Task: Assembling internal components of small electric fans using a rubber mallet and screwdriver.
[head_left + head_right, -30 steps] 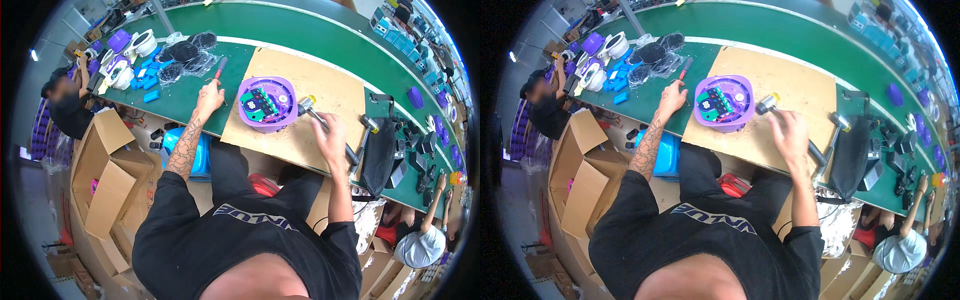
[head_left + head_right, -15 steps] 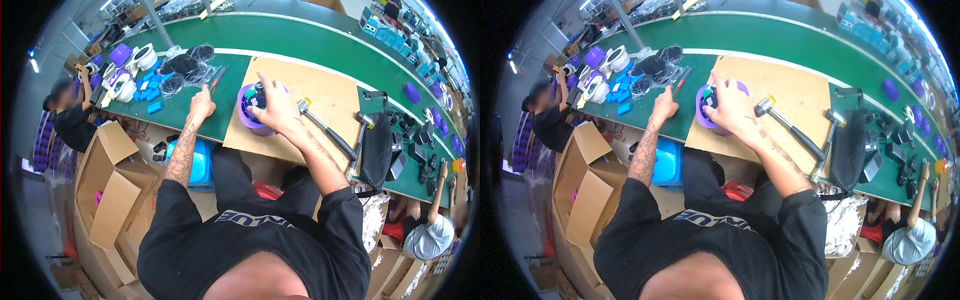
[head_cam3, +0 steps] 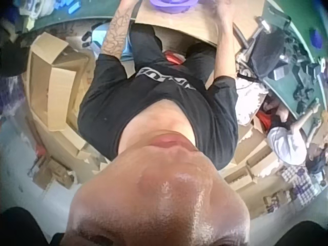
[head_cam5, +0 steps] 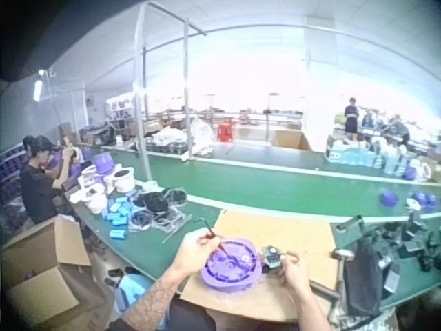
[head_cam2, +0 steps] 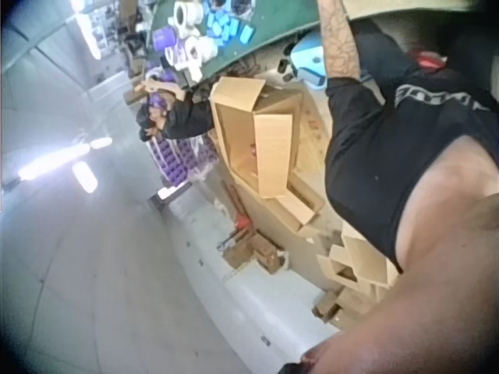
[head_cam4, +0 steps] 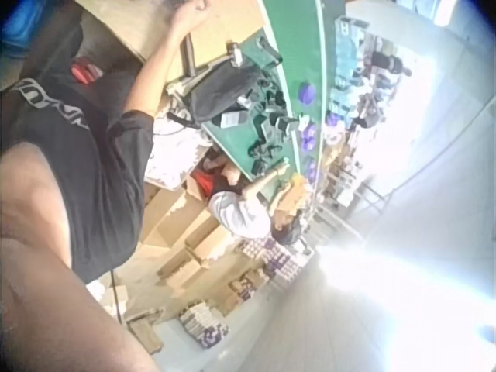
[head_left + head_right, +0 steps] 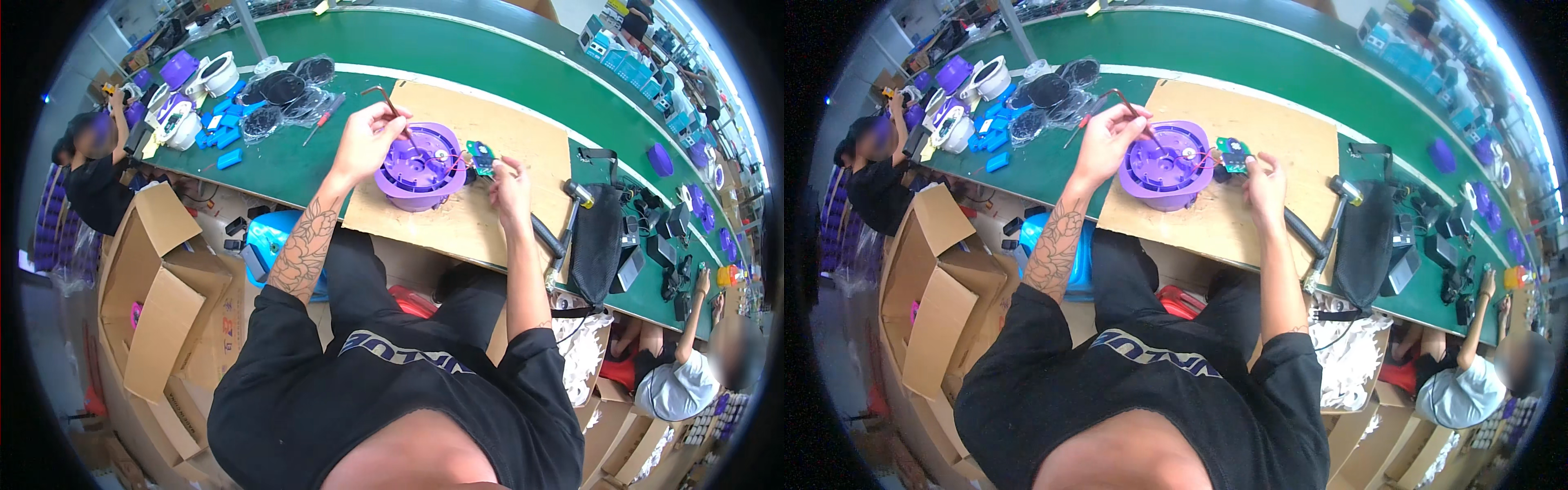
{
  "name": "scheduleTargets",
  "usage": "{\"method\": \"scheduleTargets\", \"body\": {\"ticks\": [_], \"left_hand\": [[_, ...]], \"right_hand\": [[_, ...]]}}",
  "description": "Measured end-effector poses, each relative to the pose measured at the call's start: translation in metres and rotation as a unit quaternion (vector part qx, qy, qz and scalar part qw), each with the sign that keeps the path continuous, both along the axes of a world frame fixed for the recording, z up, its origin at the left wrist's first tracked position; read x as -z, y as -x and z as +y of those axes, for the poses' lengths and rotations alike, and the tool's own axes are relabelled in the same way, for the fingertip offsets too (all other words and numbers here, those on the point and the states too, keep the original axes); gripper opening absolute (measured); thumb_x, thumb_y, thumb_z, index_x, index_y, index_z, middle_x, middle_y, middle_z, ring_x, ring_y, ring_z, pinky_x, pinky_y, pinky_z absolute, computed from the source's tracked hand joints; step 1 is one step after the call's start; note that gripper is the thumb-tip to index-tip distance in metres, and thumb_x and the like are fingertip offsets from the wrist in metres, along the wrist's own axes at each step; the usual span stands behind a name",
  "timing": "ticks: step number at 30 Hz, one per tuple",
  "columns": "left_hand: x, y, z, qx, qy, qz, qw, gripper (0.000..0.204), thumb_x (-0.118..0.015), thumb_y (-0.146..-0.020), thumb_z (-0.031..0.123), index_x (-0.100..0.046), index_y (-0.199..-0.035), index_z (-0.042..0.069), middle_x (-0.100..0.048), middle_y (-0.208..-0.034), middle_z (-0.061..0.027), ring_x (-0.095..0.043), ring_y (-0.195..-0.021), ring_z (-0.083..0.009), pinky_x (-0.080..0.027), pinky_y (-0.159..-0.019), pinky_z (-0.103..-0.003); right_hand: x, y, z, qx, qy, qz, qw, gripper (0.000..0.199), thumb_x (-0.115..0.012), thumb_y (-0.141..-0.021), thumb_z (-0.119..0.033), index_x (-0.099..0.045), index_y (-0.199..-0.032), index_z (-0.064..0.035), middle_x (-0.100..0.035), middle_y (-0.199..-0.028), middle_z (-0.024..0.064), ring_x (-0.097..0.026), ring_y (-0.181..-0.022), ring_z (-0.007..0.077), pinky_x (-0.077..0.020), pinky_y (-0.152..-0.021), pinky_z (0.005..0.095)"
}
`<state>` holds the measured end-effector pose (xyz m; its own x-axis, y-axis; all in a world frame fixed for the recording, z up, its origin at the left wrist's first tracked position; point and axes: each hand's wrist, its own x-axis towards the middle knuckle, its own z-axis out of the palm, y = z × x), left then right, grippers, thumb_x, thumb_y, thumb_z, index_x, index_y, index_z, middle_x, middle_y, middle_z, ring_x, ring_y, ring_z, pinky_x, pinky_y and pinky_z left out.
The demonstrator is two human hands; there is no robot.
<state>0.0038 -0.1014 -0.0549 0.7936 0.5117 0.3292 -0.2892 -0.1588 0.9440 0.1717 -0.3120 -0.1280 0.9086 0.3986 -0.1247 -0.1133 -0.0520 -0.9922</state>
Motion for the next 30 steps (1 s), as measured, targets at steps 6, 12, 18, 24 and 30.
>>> {"method": "scheduleTargets", "body": {"ticks": [6, 12, 18, 24, 30], "left_hand": [[0.013, -0.003, -0.01, -0.023, -0.047, 0.063, 0.997, 0.014, -0.056, -0.094, 0.001, -0.064, -0.104, -0.005, -0.067, -0.087, -0.0078, -0.066, -0.078, -0.0125, -0.054, -0.072, -0.026], [0.02, -0.004, -0.01, -0.02, -0.091, 0.054, 0.994, 0.014, -0.056, -0.093, -0.003, -0.063, -0.104, -0.006, -0.067, -0.089, -0.0098, -0.065, -0.081, -0.0124, -0.055, -0.073, -0.026], [0.018, 0.007, 0.0, -0.04, -0.045, -0.003, 0.998, 0.015, -0.056, -0.093, -0.003, -0.063, -0.106, -0.005, -0.066, -0.09, -0.0077, -0.065, -0.082, -0.0115, -0.055, -0.075, -0.025], [0.019, 0.048, 0.084, -0.165, -0.086, 0.156, 0.97, 0.022, -0.061, -0.092, 0.005, -0.066, -0.111, -0.004, -0.065, -0.076, -0.0038, -0.065, -0.071, -0.0095, -0.054, -0.062, -0.025], [0.071, 0.029, 0.119, -0.134, -0.368, 0.396, 0.831, 0.026, -0.069, -0.084, 0.018, -0.071, -0.103, 0.0, -0.069, -0.089, -0.0239, -0.068, -0.089, -0.0384, -0.053, -0.083, -0.045]], "right_hand": [[-0.007, -0.002, -0.007, -0.052, 0.123, -0.067, 0.989, 0.045, -0.064, -0.092, -0.026, -0.055, -0.126, 0.0017, -0.061, -0.074, 0.0076, -0.053, -0.053, 0.0127, -0.043, -0.049, 0.0283], [-0.019, 0.006, -0.036, -0.02, 0.17, -0.189, 0.967, 0.047, -0.065, -0.091, -0.028, -0.056, -0.127, 0.0007, -0.069, -0.093, 0.0163, -0.064, -0.073, 0.0174, -0.0518, -0.067, 0.0326], [-0.017, 0.004, -0.079, 0.014, 0.242, -0.299, 0.923, 0.037, -0.065, -0.091, -0.028, -0.063, -0.118, -0.0021, -0.068, -0.1, 0.0154, -0.065, -0.089, 0.0223, -0.0516, -0.079, 0.0357], [-0.006, 0.004, -0.095, -0.021, 0.367, -0.367, 0.854, 0.033, -0.064, -0.091, -0.033, -0.068, -0.106, -0.0036, -0.067, -0.099, 0.0171, -0.064, -0.097, 0.0317, -0.0498, -0.085, 0.04], [-0.006, 0.005, -0.095, -0.024, 0.357, -0.383, 0.852, 0.03, -0.064, -0.091, -0.031, -0.069, -0.1, -0.0025, -0.068, -0.09, 0.0164, -0.065, -0.089, 0.0326, -0.0502, -0.079, 0.0413]]}}
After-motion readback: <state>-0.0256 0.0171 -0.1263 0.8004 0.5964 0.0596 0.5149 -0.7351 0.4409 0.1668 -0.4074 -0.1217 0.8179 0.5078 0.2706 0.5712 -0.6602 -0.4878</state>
